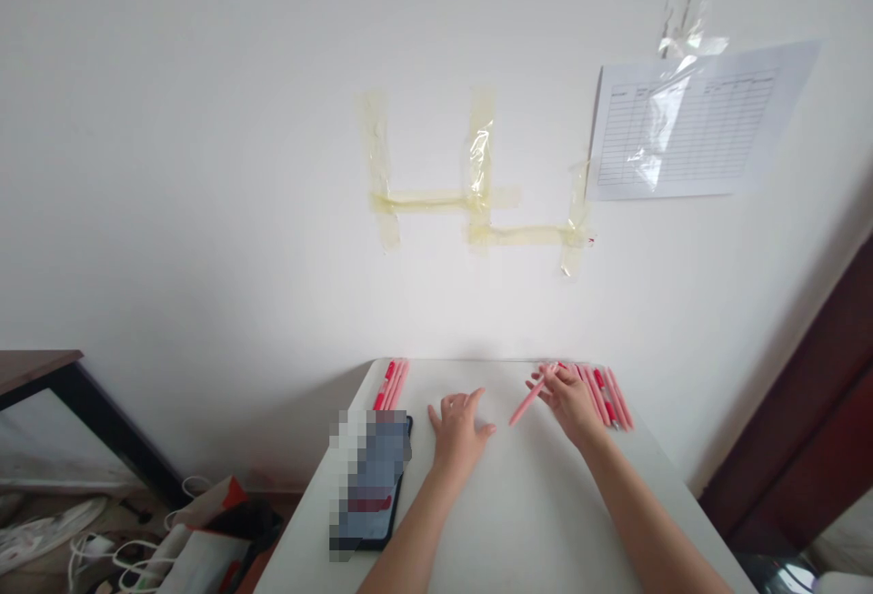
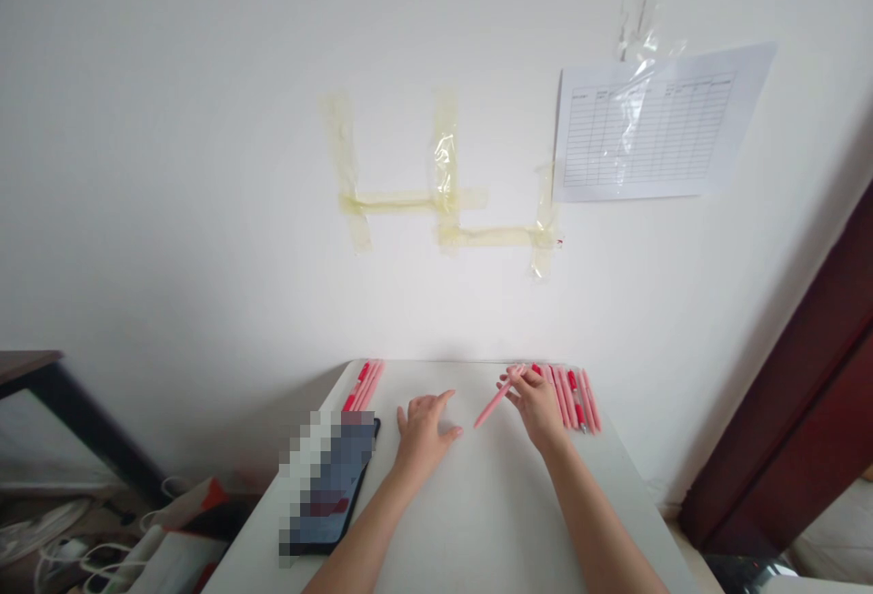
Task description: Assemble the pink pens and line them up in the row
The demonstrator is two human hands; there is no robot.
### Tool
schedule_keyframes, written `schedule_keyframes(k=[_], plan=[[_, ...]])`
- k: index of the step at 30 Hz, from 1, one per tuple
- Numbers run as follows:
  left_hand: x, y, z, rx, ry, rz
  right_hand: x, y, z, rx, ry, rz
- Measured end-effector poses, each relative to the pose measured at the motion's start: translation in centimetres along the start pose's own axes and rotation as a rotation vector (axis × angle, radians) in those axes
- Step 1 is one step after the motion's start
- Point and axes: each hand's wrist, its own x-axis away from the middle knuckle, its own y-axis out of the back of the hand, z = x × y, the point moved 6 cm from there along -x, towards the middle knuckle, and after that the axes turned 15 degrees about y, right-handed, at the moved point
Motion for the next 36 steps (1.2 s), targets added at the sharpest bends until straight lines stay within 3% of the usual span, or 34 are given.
schedule_keyframes(k=[5, 10, 30, 36], plan=[[-0.3, -1.0, 0.6, -0.116, 0.039, 0.083, -0.3, 0.9, -0.5, -0.362, -0.095, -0.180], [-0.2, -1.0, 0.5, -0.172, 0.047, 0.107, -0.5, 1.3, -0.8, -0.581, -0.190, -0.204], [-0.1, -1.0, 0.7, -0.168, 0.043, 0.105, -0.6, 1.4, -0.8, -0.629, -0.251, -0.191], [-0.1, -0.9, 0.7, -0.177, 0.032, 0.094, -0.9, 1.8, -0.9, -0.612, -0.193, -0.166]])
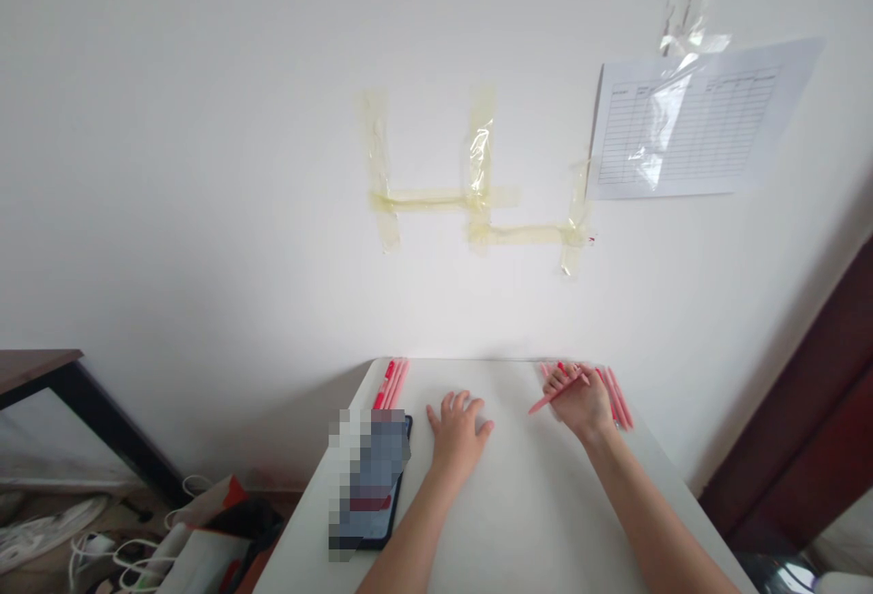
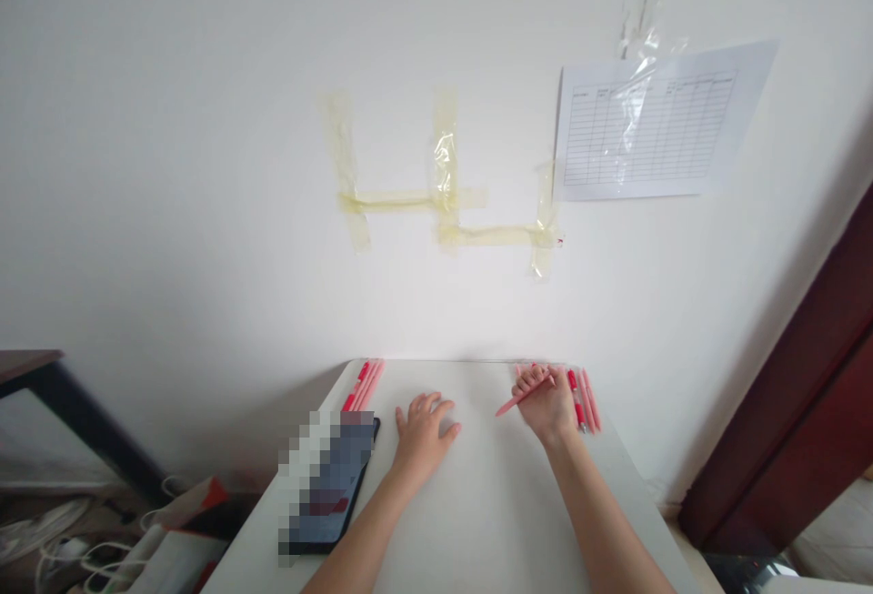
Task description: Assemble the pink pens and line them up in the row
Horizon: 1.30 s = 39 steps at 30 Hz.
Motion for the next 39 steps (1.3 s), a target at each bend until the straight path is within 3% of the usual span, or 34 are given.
schedule_keyframes(k=[33, 39], plan=[[0.2, 0.1, -0.2, -0.014, -0.009, 0.006, 0.5, -0.7, 0.1, 0.083, 0.057, 0.009], [0.1, -0.1, -0.1, -0.016, -0.011, 0.018, 0.2, -0.1, -0.1, 0.123, 0.054, -0.044]])
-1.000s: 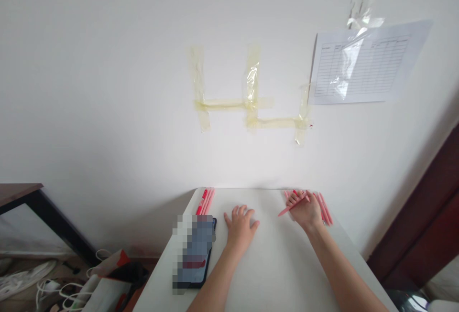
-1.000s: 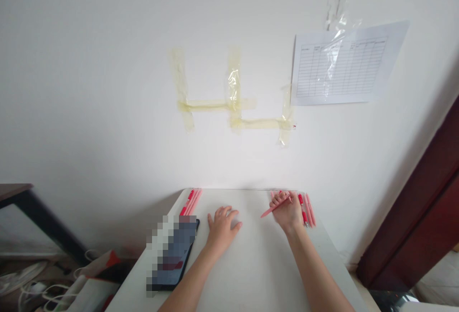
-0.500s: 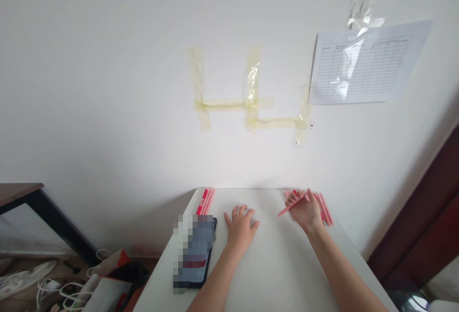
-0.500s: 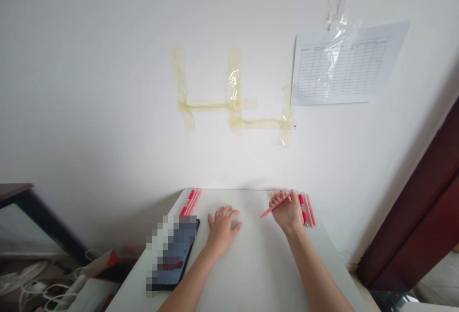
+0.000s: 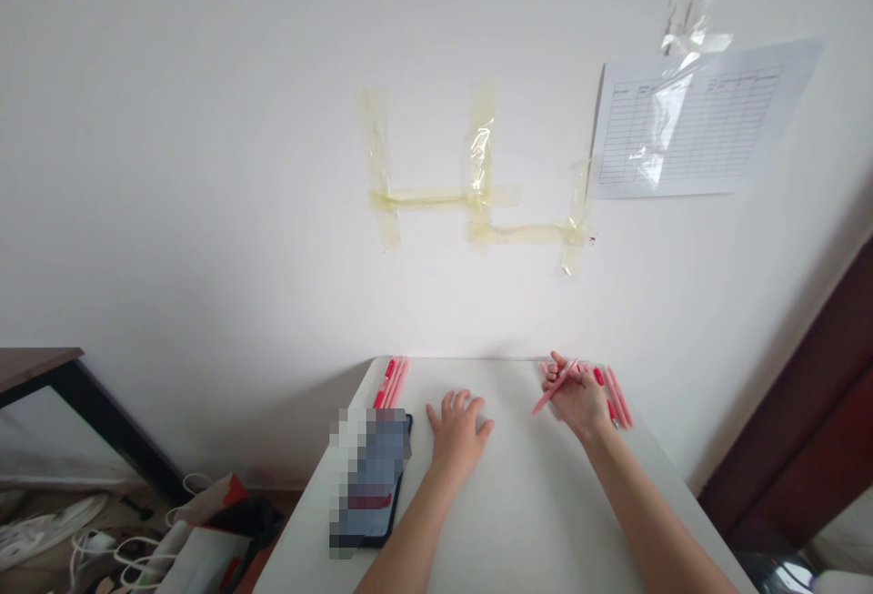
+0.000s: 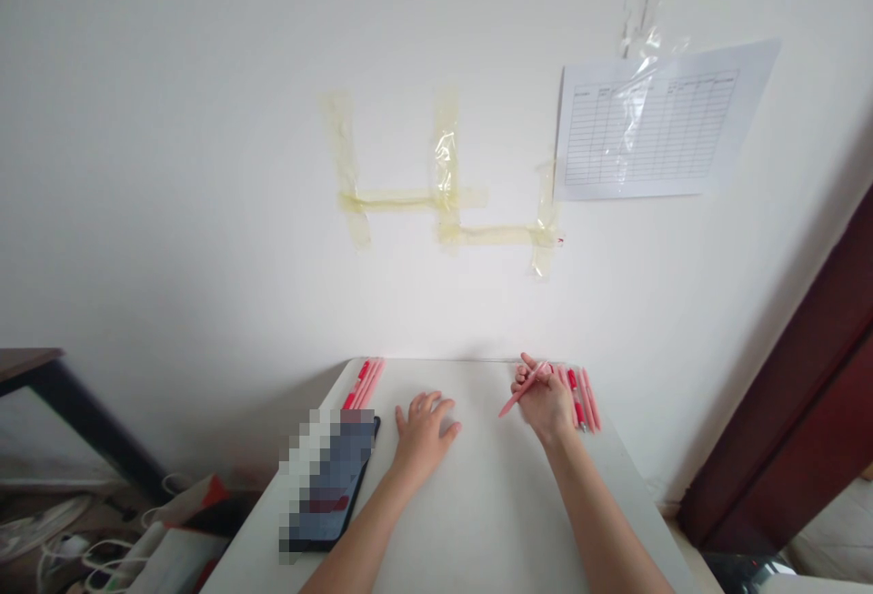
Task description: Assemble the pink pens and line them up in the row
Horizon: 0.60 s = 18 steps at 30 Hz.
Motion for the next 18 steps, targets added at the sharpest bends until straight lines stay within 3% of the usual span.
schedule_keyframes(k=[7, 14, 18], plan=[[0.2, 0.2, 0.0, -0.016, 0.003, -0.001, -0.2, -0.3, 1.1, 0.091, -0.019, -0.003], [0.2, 0.2, -0.1, -0.023, 0.004, 0.009, -1.4, 2.9, 4.8, 0.379, 0.245, -0.165], [0.2, 0.2, -0.1, -0.006, 0.000, -0.004, -1.6, 4.9, 7.5, 0.692, 0.377, -0.253]])
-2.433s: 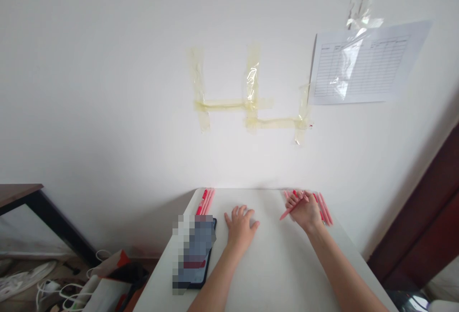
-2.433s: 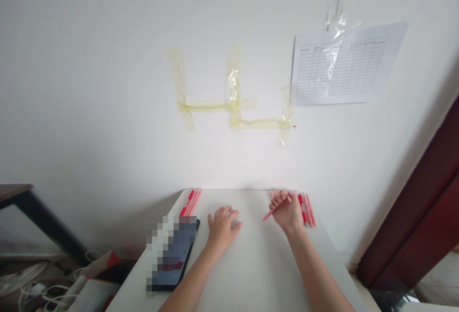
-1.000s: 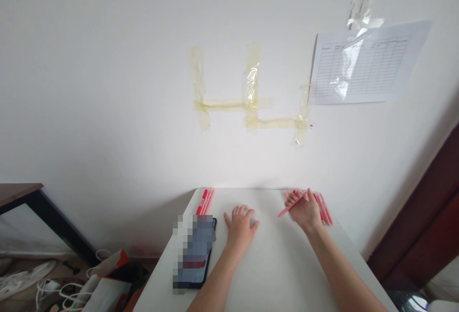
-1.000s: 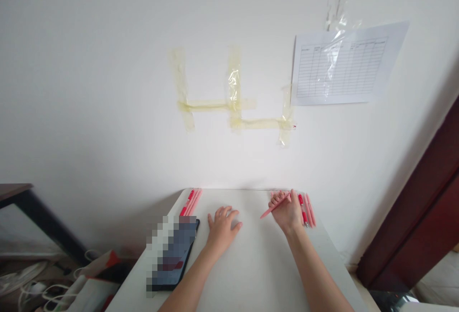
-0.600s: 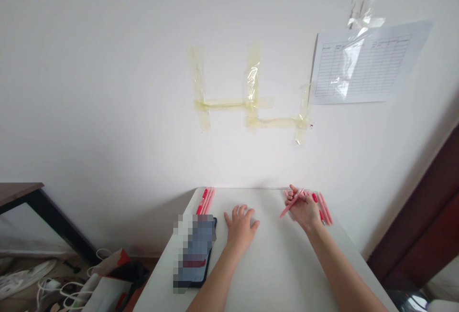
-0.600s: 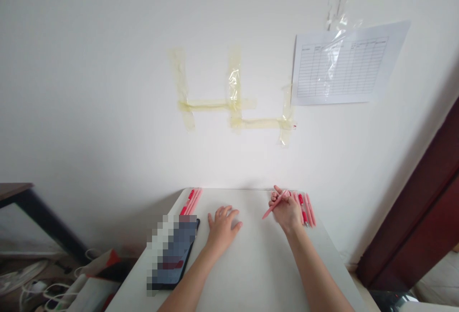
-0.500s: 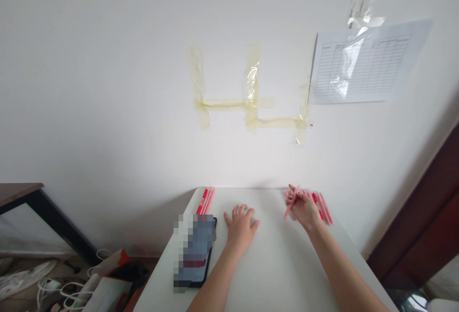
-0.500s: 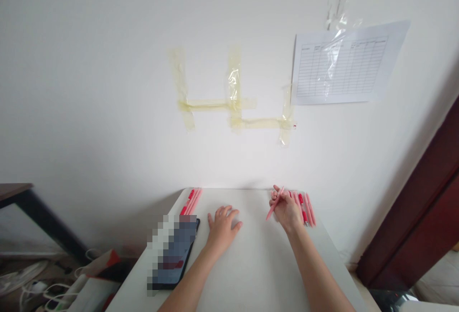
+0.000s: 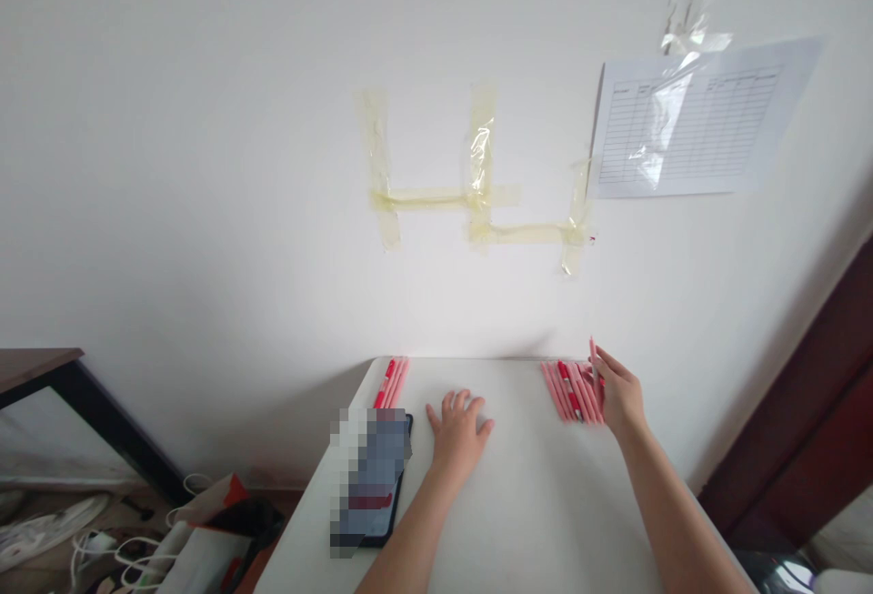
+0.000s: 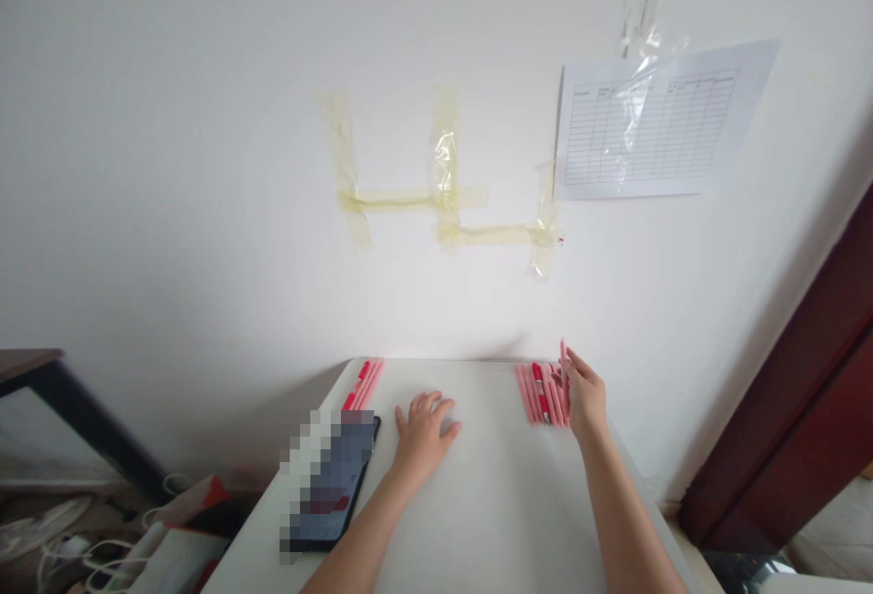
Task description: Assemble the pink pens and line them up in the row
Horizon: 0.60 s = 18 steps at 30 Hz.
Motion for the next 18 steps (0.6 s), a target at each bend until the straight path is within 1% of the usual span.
schedule_keyframes(k=[2, 4, 6, 8, 11, 14, 18], plan=[[0.0, 0.0, 0.0, -0.010, 0.001, 0.001, -0.5, 1.0, 0.7, 0.268, 0.111, 0.015], [0.0, -0.1, 0.0, -0.027, 0.005, 0.009, -0.7, 1.3, 1.6, 0.524, 0.248, 0.062], [-0.1, -0.1, 0.1, -0.037, 0.007, 0.014, -0.6, 1.1, 2.2, 0.708, 0.371, 0.105], [-0.1, -0.1, 0.1, -0.034, 0.004, 0.010, -0.4, 0.7, 2.3, 0.843, 0.454, 0.140], [-0.1, -0.2, 0.1, -0.023, 0.001, 0.005, 0.2, 0.1, 1.9, 1.048, 0.504, 0.203], [-0.1, -0.2, 0.1, -0.022, 0.003, 0.007, 0.6, -0.4, 1.2, 1.245, 0.490, 0.276], [-0.1, -0.1, 0.1, -0.006, 0.005, 0.008, 0.8, -0.7, 0.7, 1.361, 0.455, 0.339]])
